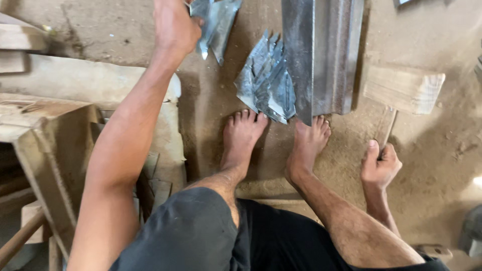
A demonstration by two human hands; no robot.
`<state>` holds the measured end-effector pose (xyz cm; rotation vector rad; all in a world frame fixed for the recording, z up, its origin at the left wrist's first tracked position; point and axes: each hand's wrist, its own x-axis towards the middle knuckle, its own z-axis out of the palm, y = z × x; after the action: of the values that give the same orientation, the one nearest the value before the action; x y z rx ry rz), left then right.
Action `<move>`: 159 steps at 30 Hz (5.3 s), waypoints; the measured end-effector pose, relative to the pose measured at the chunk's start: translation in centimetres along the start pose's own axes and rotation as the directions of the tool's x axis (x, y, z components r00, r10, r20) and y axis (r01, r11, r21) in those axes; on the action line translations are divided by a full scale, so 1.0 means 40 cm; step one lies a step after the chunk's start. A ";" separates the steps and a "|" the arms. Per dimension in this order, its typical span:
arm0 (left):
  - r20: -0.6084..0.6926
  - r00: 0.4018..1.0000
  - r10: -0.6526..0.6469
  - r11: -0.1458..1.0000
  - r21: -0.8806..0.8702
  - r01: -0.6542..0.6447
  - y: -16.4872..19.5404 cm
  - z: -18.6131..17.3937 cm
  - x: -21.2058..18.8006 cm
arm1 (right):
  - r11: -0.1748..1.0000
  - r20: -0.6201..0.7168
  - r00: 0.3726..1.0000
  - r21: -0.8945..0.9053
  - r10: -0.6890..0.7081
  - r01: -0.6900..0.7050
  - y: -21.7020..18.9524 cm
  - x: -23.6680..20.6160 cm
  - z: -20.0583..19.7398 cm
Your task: The person sits on the ground and bends small sheet-metal pieces one at a time, holding each piece against a heavy metal form and striking it with a wooden mallet to fold the edge, then sets the finished piece on a growing pile beside them.
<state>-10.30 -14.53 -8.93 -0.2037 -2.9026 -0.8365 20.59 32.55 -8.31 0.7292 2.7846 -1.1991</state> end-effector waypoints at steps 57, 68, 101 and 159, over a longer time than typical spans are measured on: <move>0.525 0.801 -0.288 0.252 -0.765 0.592 0.423 0.224 -0.163 | 0.868 -0.156 0.913 0.282 -0.378 0.408 -0.206 0.021 0.015; 0.499 0.817 -0.290 0.242 -0.788 0.566 0.413 0.244 -0.174 | 0.842 -0.144 0.864 0.196 -0.481 0.502 -0.254 0.042 0.012; 0.311 0.889 -0.335 0.794 -0.416 0.444 0.064 0.031 -0.018 | 0.809 0.115 0.970 -0.535 -0.214 0.242 -0.175 -0.025 0.442; 0.533 0.772 -0.347 0.289 -0.722 0.628 0.390 0.247 -0.180 | 0.873 -0.142 0.882 0.137 -0.450 0.468 -0.170 0.032 0.070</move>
<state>-1.42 3.13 -10.18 0.6355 -2.3445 -2.5983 16.11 27.09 -5.88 0.1228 3.0806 -1.5174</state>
